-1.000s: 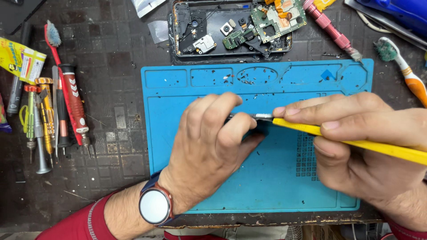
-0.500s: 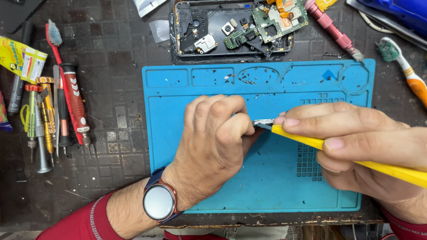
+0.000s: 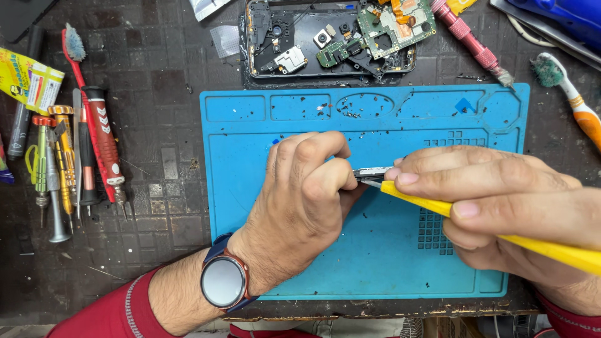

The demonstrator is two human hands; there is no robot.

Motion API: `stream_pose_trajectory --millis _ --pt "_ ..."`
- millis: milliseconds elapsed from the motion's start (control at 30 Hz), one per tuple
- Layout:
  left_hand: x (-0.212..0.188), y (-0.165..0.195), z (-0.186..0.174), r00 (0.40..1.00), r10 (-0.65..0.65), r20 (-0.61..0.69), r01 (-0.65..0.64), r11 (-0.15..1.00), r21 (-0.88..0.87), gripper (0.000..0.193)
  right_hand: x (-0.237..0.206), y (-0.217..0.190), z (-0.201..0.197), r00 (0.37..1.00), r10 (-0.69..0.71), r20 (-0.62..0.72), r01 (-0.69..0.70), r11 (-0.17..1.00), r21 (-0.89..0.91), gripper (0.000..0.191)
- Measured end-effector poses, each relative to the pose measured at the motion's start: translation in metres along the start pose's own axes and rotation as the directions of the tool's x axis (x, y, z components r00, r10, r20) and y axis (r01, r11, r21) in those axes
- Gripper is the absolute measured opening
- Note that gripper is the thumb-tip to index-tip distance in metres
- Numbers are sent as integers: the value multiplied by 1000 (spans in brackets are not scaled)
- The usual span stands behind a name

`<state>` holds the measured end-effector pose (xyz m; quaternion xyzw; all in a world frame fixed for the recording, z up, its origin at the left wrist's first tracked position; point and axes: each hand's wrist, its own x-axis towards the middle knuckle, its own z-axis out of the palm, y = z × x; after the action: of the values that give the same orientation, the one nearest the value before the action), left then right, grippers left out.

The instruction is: The person works on a disassembled smartphone on a blue repair mat, first manipulating small internal components by hand, then using a metal pry tool to lift the battery flex cable and connectors, and finally using a yellow plastic pry bar to separate the display assembly from the phone frame, peeling the screen away by the end.

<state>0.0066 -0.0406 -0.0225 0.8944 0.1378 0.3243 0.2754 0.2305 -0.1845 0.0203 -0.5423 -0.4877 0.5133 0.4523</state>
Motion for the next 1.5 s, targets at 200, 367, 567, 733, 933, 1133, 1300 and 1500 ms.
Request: stream_pose_trajectory --millis 200,367,567,733,933,1133,1300,1500 --pt "-1 -1 0 1000 4 11 -4 1000 -3 60 17 -20 4 721 -600 348 676 497 -543 36" --pt "-1 0 -1 1000 14 13 -14 1000 -9 60 19 -16 10 766 -587 263 624 580 -525 37" --pt "-1 0 -2 999 29 33 -29 1000 12 59 8 4 15 867 -494 -68 422 800 -427 28" --pt "-1 -1 -3 999 31 32 -31 999 17 59 7 3 13 855 -518 -24 454 770 -449 31" --pt "-1 0 -2 1000 13 28 -13 1000 0 60 21 -5 12 786 -608 112 574 652 -495 38" --pt "-1 -2 -2 1000 19 19 -19 1000 -4 60 8 -19 16 972 -234 -34 212 927 -308 40" --pt "-1 -2 -1 1000 18 11 -19 1000 2 60 -3 -13 10 1000 -12 -24 20 920 391 33" --pt "-1 -2 -1 1000 13 16 -13 1000 7 59 -6 -9 9 996 89 -5 -84 953 290 36"
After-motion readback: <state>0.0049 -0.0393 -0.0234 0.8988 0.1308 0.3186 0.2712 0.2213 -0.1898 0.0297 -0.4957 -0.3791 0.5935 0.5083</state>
